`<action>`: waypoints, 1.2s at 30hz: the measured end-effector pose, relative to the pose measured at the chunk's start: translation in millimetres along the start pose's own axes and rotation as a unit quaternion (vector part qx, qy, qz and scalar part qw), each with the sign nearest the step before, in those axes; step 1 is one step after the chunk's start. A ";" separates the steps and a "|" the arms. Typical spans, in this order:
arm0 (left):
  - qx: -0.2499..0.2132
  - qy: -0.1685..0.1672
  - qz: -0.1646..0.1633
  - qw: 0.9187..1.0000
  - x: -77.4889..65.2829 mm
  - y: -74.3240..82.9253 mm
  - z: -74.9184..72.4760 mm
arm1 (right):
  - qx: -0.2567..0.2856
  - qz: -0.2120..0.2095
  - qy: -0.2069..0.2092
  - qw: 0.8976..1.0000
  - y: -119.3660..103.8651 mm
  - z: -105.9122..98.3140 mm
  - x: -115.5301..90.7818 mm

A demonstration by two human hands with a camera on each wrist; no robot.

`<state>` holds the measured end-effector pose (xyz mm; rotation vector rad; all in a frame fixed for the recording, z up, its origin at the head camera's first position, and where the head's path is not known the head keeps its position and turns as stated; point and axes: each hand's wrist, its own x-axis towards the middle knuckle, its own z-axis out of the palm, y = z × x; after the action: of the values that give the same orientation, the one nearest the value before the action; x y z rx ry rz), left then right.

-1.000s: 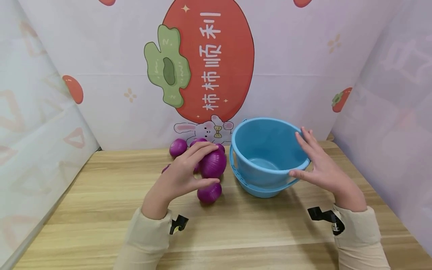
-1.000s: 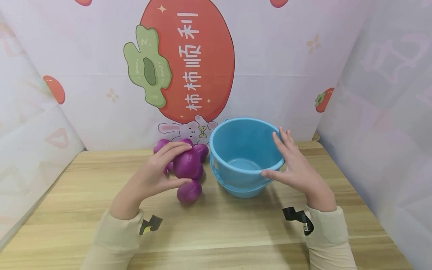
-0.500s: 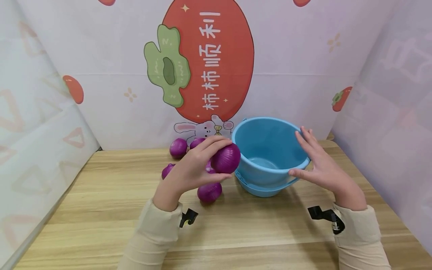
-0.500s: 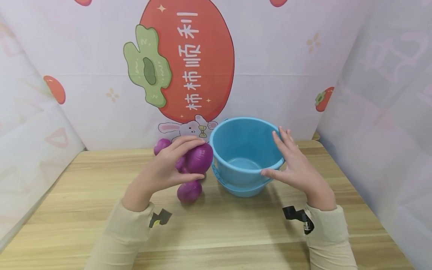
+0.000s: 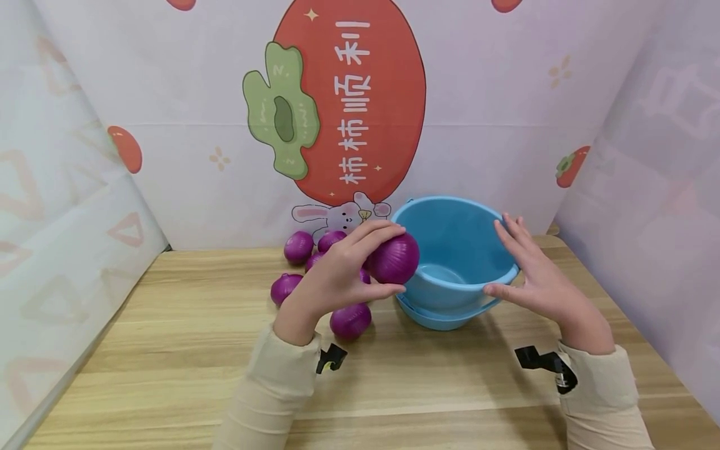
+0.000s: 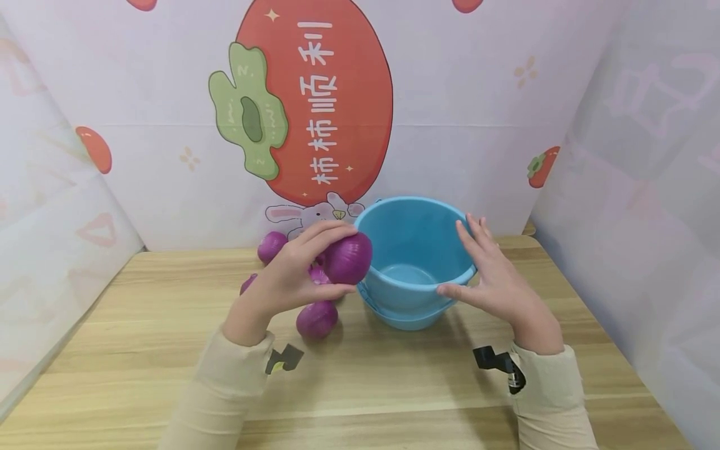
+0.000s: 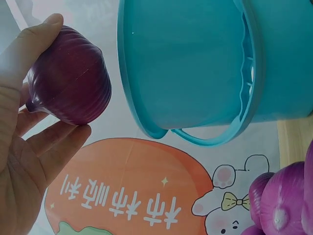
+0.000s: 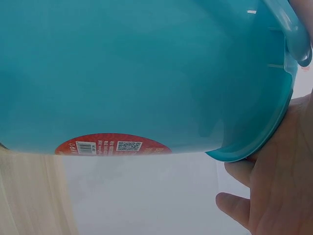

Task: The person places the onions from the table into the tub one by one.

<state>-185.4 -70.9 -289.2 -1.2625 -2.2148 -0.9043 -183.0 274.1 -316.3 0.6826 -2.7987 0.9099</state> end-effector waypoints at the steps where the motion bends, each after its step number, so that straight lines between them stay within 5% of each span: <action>1: -0.001 0.001 0.002 1.000 1.3 -0.1 0.9 | 0.000 0.001 0.000 1.000 0.0 -0.2 -0.4; 18: -0.018 0.012 0.063 0.998 23.9 -4.7 15.6 | -0.006 0.003 0.004 1.000 -0.9 0.7 -0.7; 36: -0.047 0.004 0.044 0.998 34.3 -3.0 27.5 | -0.011 0.005 0.006 1.000 0.2 0.1 -0.2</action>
<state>-206.2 -32.1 -287.2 -1.3859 -2.1141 -0.9880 -182.9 274.3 -316.5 0.6589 -2.8005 0.8816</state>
